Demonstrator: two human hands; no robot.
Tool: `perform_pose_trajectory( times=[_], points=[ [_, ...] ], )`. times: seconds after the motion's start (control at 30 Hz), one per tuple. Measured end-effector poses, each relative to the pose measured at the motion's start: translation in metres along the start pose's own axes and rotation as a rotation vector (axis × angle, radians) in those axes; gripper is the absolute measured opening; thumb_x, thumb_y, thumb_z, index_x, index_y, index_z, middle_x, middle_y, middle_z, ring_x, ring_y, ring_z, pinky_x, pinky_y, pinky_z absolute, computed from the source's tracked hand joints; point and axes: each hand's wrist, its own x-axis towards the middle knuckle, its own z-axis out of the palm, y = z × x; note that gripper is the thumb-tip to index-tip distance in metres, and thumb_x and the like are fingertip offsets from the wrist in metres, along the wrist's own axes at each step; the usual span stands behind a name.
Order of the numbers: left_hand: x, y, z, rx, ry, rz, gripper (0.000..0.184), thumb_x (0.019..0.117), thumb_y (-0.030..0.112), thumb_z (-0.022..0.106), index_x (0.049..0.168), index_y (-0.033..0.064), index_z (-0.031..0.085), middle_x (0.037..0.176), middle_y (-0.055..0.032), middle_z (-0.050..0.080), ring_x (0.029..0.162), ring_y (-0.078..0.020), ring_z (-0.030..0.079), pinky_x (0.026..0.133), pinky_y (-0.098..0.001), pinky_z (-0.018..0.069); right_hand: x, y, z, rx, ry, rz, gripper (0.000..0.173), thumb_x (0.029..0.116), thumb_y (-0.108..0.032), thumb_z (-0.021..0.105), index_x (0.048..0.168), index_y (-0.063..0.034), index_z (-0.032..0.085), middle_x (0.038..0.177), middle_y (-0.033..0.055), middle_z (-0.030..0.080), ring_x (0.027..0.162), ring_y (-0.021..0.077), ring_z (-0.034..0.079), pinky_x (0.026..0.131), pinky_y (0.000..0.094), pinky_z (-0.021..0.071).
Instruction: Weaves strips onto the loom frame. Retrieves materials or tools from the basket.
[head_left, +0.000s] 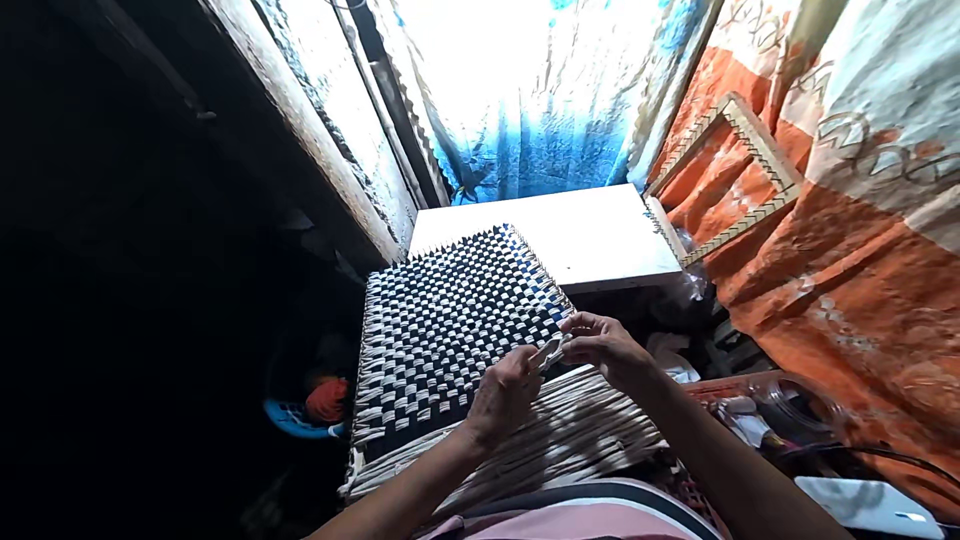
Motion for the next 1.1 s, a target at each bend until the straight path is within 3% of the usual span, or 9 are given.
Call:
perform_pose_trajectory(
  times=[0.1, 0.2, 0.43, 0.63, 0.7, 0.8, 0.9, 1.03, 1.1],
  points=[
    [0.000, 0.004, 0.004, 0.016, 0.089, 0.065, 0.035, 0.0924, 0.014, 0.068, 0.121, -0.0041, 0.062, 0.083, -0.0101, 0.068, 0.067, -0.0177, 0.065, 0.065, -0.0307, 0.0570, -0.008, 0.002, 0.007, 0.054, 0.001, 0.005, 0.017, 0.0883, 0.009, 0.061, 0.103, 0.0015, 0.062, 0.077, 0.0082, 0.069, 0.067, 0.0174, 0.070, 0.071, 0.0345, 0.0629],
    [-0.003, 0.008, 0.006, -0.023, 0.098, 0.112, 0.018, 0.0993, 0.013, 0.060, 0.103, -0.0018, 0.070, 0.088, -0.0123, 0.071, 0.073, -0.0168, 0.069, 0.070, -0.0279, 0.0588, -0.012, 0.002, 0.013, 0.074, -0.037, 0.009, 0.013, 0.0924, 0.007, 0.060, 0.103, 0.0036, 0.066, 0.078, 0.0085, 0.071, 0.069, 0.0163, 0.071, 0.072, 0.0325, 0.0627],
    [0.007, 0.016, -0.043, -0.607, -0.189, -0.290, 0.021, 0.1026, 0.018, 0.061, 0.098, 0.0032, 0.075, 0.081, 0.0026, 0.072, 0.074, -0.0019, 0.067, 0.075, -0.0214, 0.0571, 0.000, 0.018, 0.009, -0.219, -0.472, -0.173, 0.037, 0.0912, -0.008, 0.065, 0.128, -0.0011, 0.062, 0.108, 0.0016, 0.068, 0.093, 0.0076, 0.065, 0.086, 0.0275, 0.0558],
    [0.013, 0.011, -0.068, -0.813, -0.197, -0.346, 0.014, 0.0996, 0.011, 0.063, 0.096, 0.0023, 0.074, 0.080, 0.0017, 0.072, 0.075, -0.0043, 0.067, 0.075, -0.0230, 0.0565, 0.013, 0.021, 0.008, -0.174, -0.533, -0.215, 0.011, 0.0949, -0.011, 0.064, 0.104, -0.0054, 0.069, 0.100, -0.0027, 0.071, 0.093, 0.0047, 0.066, 0.086, 0.0265, 0.0549],
    [0.014, 0.009, -0.073, -0.842, -0.238, -0.340, 0.015, 0.1008, 0.011, 0.061, 0.097, 0.0014, 0.072, 0.081, 0.0011, 0.072, 0.076, -0.0057, 0.069, 0.077, -0.0245, 0.0581, 0.017, 0.019, 0.004, -0.089, -0.596, -0.238, 0.012, 0.0954, -0.011, 0.062, 0.102, -0.0065, 0.070, 0.105, -0.0011, 0.071, 0.098, 0.0062, 0.065, 0.090, 0.0280, 0.0533],
    [0.015, 0.002, -0.077, -0.858, -0.280, -0.322, 0.016, 0.1009, 0.012, 0.062, 0.096, 0.0009, 0.072, 0.079, 0.0005, 0.072, 0.074, -0.0067, 0.069, 0.075, -0.0252, 0.0589, 0.022, 0.014, 0.001, -0.037, -0.655, -0.237, 0.009, 0.0961, -0.011, 0.062, 0.099, -0.0070, 0.069, 0.090, -0.0013, 0.071, 0.085, 0.0079, 0.068, 0.083, 0.0289, 0.0560],
    [0.017, 0.001, -0.082, -0.832, -0.300, -0.311, 0.016, 0.1013, 0.012, 0.060, 0.094, 0.0024, 0.071, 0.078, 0.0017, 0.072, 0.073, -0.0058, 0.069, 0.075, -0.0248, 0.0581, 0.024, 0.003, -0.001, -0.204, -0.635, -0.222, 0.007, 0.0970, -0.011, 0.064, 0.098, -0.0058, 0.069, 0.086, -0.0027, 0.072, 0.081, 0.0065, 0.068, 0.081, 0.0268, 0.0571],
    [0.017, -0.002, -0.085, -0.925, -0.334, -0.261, 0.018, 0.1011, 0.015, 0.059, 0.091, 0.0067, 0.072, 0.082, 0.0047, 0.070, 0.079, -0.0038, 0.065, 0.080, -0.0246, 0.0543, 0.033, -0.001, -0.009, -0.221, -0.743, -0.313, 0.014, 0.0964, -0.019, 0.068, 0.091, -0.0080, 0.072, 0.105, -0.0023, 0.069, 0.102, 0.0073, 0.062, 0.093, 0.0291, 0.0518],
    [0.018, 0.002, -0.086, -0.997, -0.367, -0.246, 0.020, 0.1034, 0.014, 0.055, 0.092, 0.0081, 0.070, 0.081, 0.0053, 0.069, 0.080, -0.0041, 0.065, 0.081, -0.0247, 0.0547, 0.029, -0.004, -0.002, -0.082, -0.799, -0.357, 0.017, 0.0971, -0.023, 0.065, 0.091, -0.0104, 0.075, 0.104, -0.0031, 0.070, 0.102, 0.0071, 0.063, 0.093, 0.0301, 0.0509]
  ],
)
